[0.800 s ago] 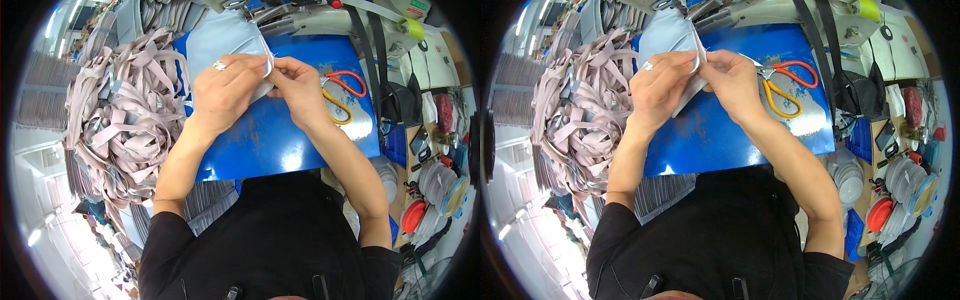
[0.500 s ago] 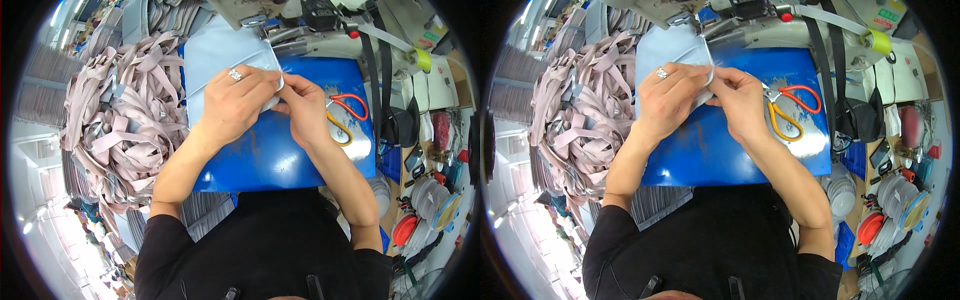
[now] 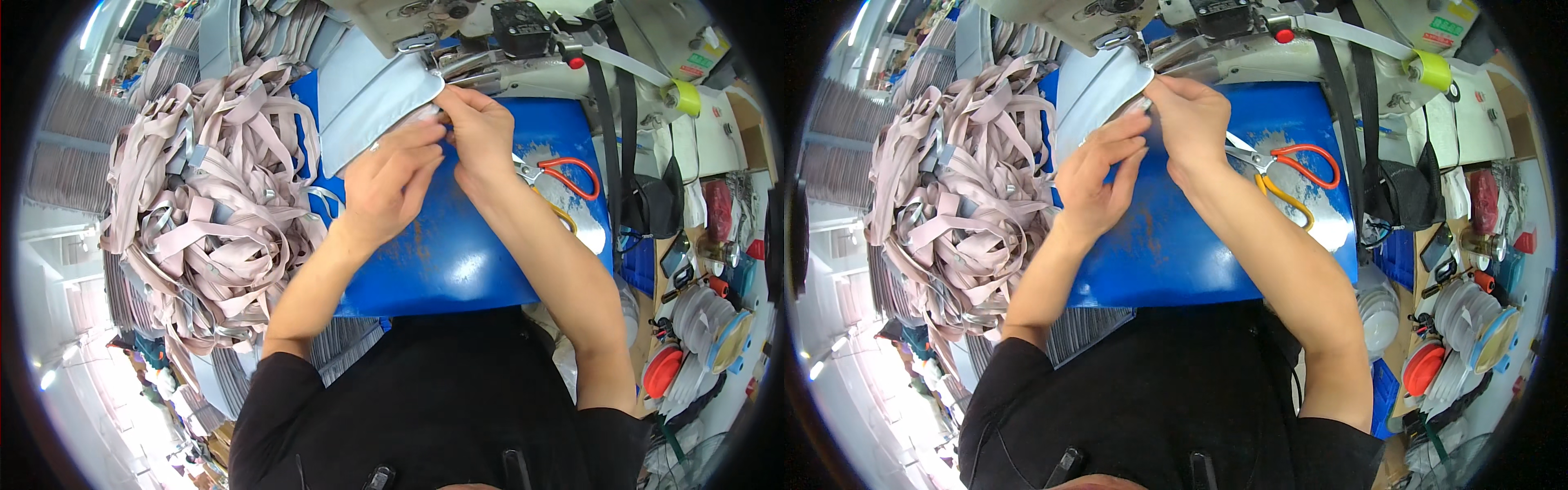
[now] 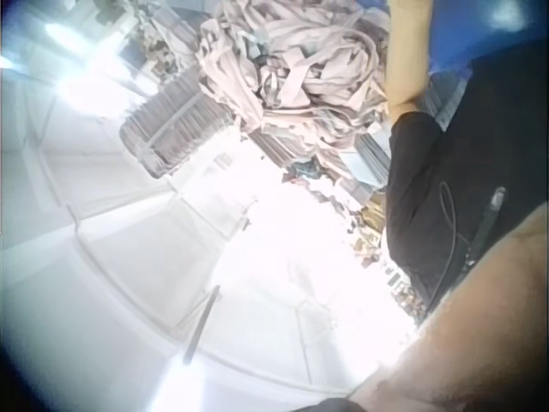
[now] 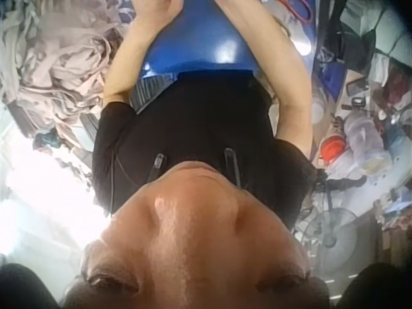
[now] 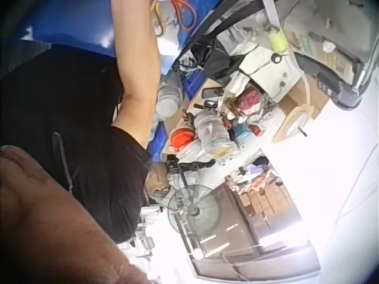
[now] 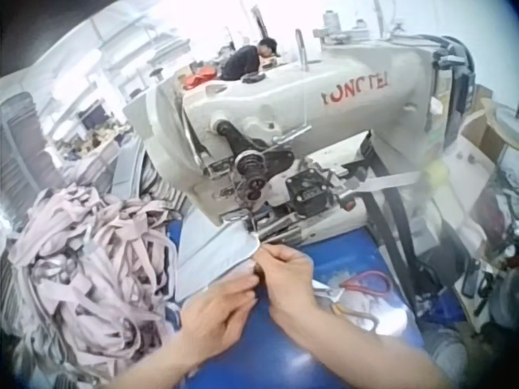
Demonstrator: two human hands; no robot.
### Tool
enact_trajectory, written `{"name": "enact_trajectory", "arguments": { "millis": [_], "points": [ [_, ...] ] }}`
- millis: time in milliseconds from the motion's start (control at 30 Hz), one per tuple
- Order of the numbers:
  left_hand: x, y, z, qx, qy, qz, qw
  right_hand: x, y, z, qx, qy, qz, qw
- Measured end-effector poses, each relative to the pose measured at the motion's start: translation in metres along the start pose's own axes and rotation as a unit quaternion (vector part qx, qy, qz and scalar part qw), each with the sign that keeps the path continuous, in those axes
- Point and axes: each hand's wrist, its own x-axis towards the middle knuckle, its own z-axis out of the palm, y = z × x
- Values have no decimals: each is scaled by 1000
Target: The person operates a sewing machine to stitch the edges of light blue fabric masks. They repeatedly pick up masks from a pile, align them under the presser foot, and sew the perimeter. After sewing, they use scissors to trim excess threads and place the finished masks into a stack.
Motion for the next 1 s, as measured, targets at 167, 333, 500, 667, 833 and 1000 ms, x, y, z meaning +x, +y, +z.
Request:
{"name": "enact_trajectory", "arguments": {
  "millis": [167, 333, 500, 667, 833, 1000],
  "points": [
    [-1, -27, 0, 107, -46, -153, 981, 1, -1, 3, -19, 11, -21, 1000],
    [28, -76, -33, -168, -184, -339, 907, 7, 3, -1, -25, 11, -26, 999],
    [42, -140, -30, -664, -185, -328, 646, 0, -4, 3, -31, 7, -14, 999],
    [45, -123, 40, -738, 173, -426, 493, -3, -5, 6, -28, 10, 5, 1000],
    [-9, -60, 6, -222, 7, -316, 922, -7, -11, 8, -14, -20, 0, 1000],
    [-5, -30, -41, 87, -136, -58, 985, -8, -5, 7, -37, -38, -18, 998]
  ]
}}
